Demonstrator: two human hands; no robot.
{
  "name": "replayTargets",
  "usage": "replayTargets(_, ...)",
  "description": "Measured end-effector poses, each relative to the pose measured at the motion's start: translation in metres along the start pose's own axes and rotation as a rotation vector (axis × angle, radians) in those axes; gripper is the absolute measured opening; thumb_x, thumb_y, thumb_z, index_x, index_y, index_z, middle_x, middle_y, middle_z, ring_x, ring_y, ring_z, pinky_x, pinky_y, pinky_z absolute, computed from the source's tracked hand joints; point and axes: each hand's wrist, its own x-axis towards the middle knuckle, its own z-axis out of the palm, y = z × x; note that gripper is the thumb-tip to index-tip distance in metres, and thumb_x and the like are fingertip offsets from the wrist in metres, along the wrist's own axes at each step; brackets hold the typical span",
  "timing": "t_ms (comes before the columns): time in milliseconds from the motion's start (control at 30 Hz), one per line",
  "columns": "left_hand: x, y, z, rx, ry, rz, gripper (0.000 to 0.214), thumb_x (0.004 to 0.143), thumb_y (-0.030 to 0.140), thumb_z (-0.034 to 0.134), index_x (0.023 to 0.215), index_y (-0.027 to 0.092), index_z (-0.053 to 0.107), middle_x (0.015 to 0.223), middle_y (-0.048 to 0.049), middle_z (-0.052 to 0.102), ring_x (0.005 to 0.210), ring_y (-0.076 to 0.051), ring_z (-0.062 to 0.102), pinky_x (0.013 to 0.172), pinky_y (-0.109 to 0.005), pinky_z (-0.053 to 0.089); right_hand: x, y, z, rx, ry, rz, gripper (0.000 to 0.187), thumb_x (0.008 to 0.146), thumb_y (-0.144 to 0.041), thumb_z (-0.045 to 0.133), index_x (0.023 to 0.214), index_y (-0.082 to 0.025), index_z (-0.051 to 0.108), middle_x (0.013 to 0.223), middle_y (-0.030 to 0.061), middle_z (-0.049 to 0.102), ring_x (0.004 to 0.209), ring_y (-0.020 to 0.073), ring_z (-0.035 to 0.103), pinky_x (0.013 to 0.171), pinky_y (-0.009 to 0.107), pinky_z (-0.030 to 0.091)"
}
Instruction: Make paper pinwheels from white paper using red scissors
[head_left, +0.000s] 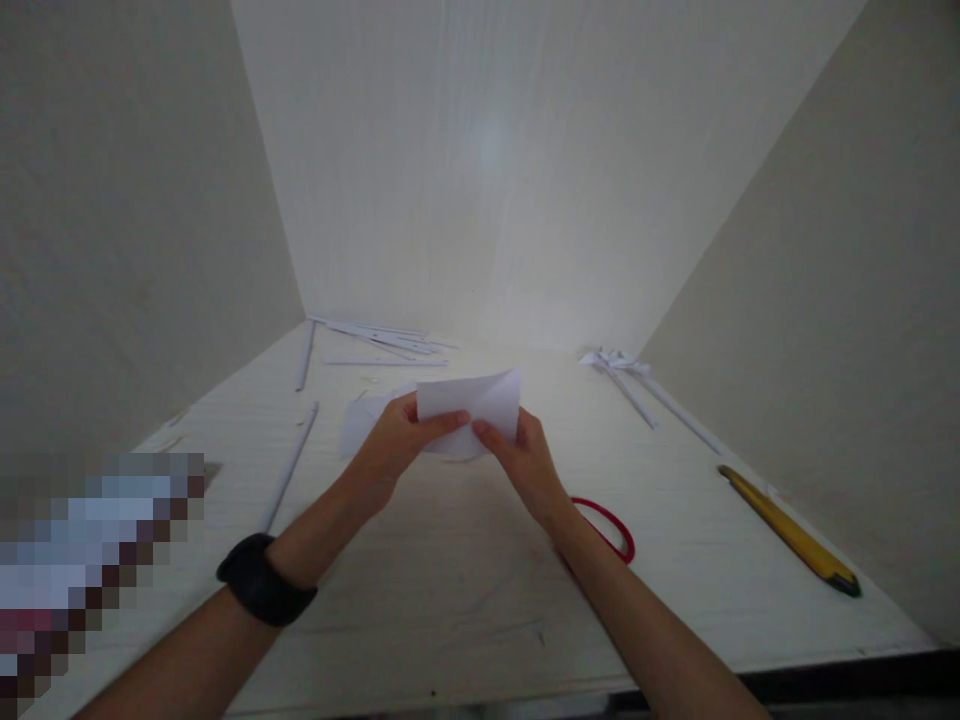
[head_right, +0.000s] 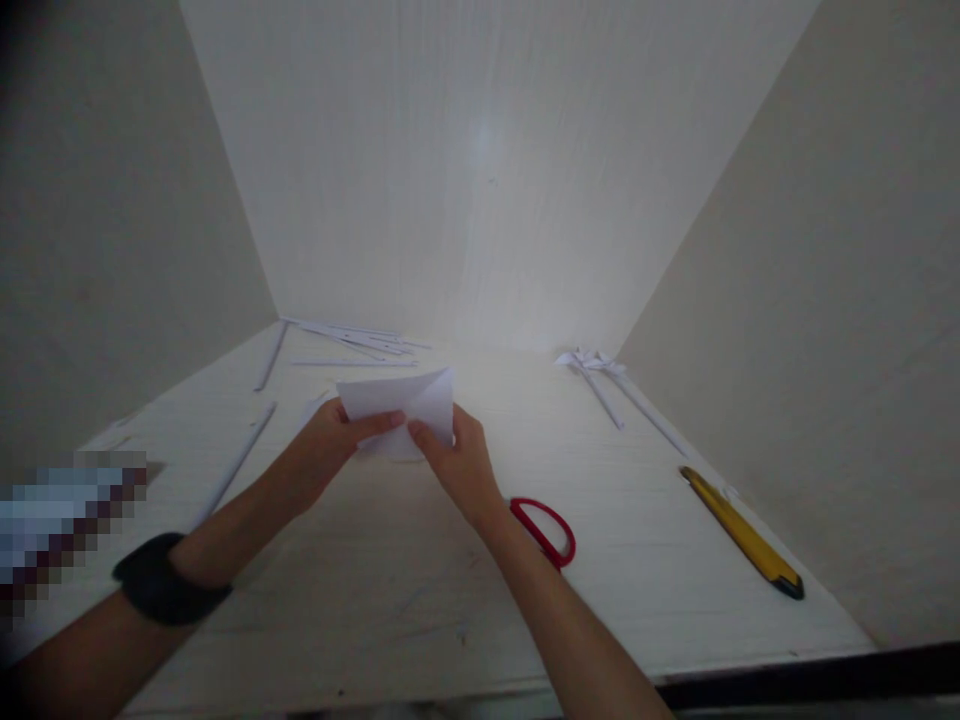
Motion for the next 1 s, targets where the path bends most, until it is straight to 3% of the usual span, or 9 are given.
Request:
replayTargets(133, -0.003, -0.001, -0.001, 0.003, -0.044, 0.001, 0.035, 0.065, 0.038, 0.081, 0.092, 0.016, 0.076, 0.09, -0.0083, 0.079, 0.08, -0.024, 0.071, 0.078, -0.037, 0.055, 0.002, 0.002, -0.001, 0.065, -0.056, 0.0, 0.025, 0.078, -0.036, 0.065, 0.094, -0.017, 0.069, 0.095, 0.0088, 0.074, 0.084, 0.0246, 0.067, 0.077, 0.037, 0.055)
replayTargets(267, -0.003, 0.0, -0.001, 0.054, -0.014, 0.021, 0.04, 0.065, 0.041, 0.081, 0.094, 0.014, 0.075, 0.089, -0.0093, 0.078, 0.079, -0.025, 0.071, 0.076, -0.038, 0.055, 0.004, 0.001, 0.0, 0.109, -0.078, -0.025, 0.027, 0.077, -0.036, 0.067, 0.099, -0.019, 0.068, 0.099, 0.0082, 0.073, 0.087, 0.0235, 0.067, 0.077, 0.035, 0.055)
replayTargets(433, -0.001, 0.001, -0.003, 0.136, 0.011, 0.038, 0.042, 0.064, 0.039, 0.082, 0.098, 0.015, 0.073, 0.095, -0.0084, 0.078, 0.089, -0.026, 0.069, 0.083, -0.038, 0.053, 0.008, 0.003, -0.003, 0.126, -0.049, -0.074, 0.023, 0.081, -0.038, 0.064, 0.095, -0.021, 0.065, 0.09, 0.0049, 0.069, 0.081, 0.0202, 0.063, 0.074, 0.032, 0.053)
replayTargets(700, 0.004, -0.003, -0.009, 0.137, -0.122, -0.023, 0.044, 0.064, 0.031, 0.083, 0.104, 0.018, 0.072, 0.104, -0.0079, 0.077, 0.091, -0.025, 0.07, 0.082, -0.035, 0.053, 0.013, 0.011, -0.008, 0.045, 0.036, -0.148, 0.008, 0.083, -0.026, 0.06, 0.09, -0.021, 0.059, 0.079, 0.0003, 0.06, 0.072, 0.0162, 0.057, 0.064, 0.027, 0.048)
replayTargets(900, 0.006, -0.009, -0.009, 0.061, -0.109, -0.052, 0.044, 0.07, 0.033, 0.079, 0.109, 0.016, 0.071, 0.105, -0.0083, 0.077, 0.096, -0.023, 0.07, 0.083, -0.033, 0.053, 0.012, 0.01, -0.008, -0.051, 0.01, -0.241, 0.026, 0.085, -0.023, 0.058, 0.111, -0.021, 0.06, 0.105, 0.0082, 0.067, 0.092, 0.0203, 0.064, 0.07, 0.029, 0.054)
replayTargets(1000, 0.004, -0.009, -0.007, 0.031, -0.079, -0.058, 0.044, 0.068, 0.033, 0.081, 0.108, 0.017, 0.071, 0.103, -0.0068, 0.077, 0.092, -0.022, 0.07, 0.079, -0.031, 0.053, 0.009, 0.005, -0.006, -0.13, -0.015, -0.335, 0.025, 0.087, -0.023, 0.059, 0.111, -0.02, 0.064, 0.11, 0.0102, 0.068, 0.099, 0.0221, 0.064, 0.076, 0.032, 0.055)
